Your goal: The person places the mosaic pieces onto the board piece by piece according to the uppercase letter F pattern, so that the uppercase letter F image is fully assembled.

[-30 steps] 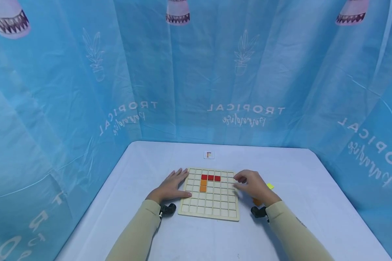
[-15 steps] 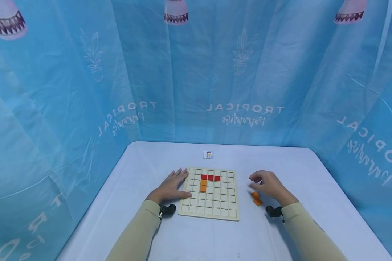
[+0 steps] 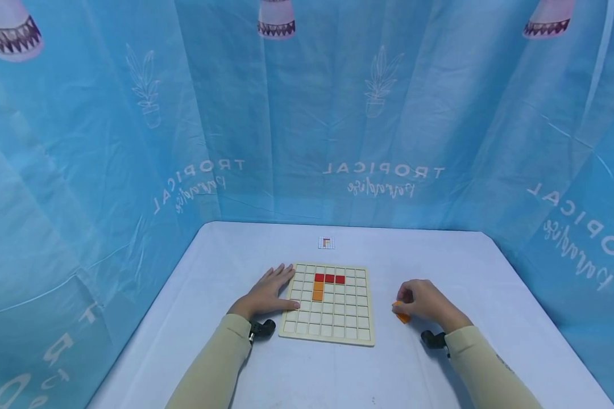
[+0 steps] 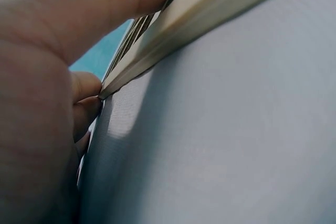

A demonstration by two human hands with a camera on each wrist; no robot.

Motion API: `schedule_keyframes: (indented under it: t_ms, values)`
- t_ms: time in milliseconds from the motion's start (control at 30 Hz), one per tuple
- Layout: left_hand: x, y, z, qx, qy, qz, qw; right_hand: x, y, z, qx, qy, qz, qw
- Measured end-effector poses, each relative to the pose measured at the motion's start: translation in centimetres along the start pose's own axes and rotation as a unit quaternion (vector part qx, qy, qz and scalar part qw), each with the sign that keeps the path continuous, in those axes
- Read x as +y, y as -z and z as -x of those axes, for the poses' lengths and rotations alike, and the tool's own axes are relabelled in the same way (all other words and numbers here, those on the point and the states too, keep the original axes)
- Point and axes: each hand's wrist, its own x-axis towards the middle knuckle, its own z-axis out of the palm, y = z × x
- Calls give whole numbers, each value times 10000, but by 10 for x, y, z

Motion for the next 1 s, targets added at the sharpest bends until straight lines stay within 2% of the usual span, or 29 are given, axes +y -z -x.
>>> schedule_keyframes:
  t_ms: [267,567,733,1000]
  values:
    - [1,1,0,8,-28,0,10000,-7,-3,-1,-37,-124,-10,9999]
    - [0,1,-3,-29,-36,-33,10000,-9,-7,-6,326,-258,-178,9990]
    - [0,1,-3,-8,-25,-1,10000,-12,-7,-9,640,-67,-209,9977]
    - [0,-1,-1,-15,1,-10,10000,-19,-10,-19,830,240,-203,9960]
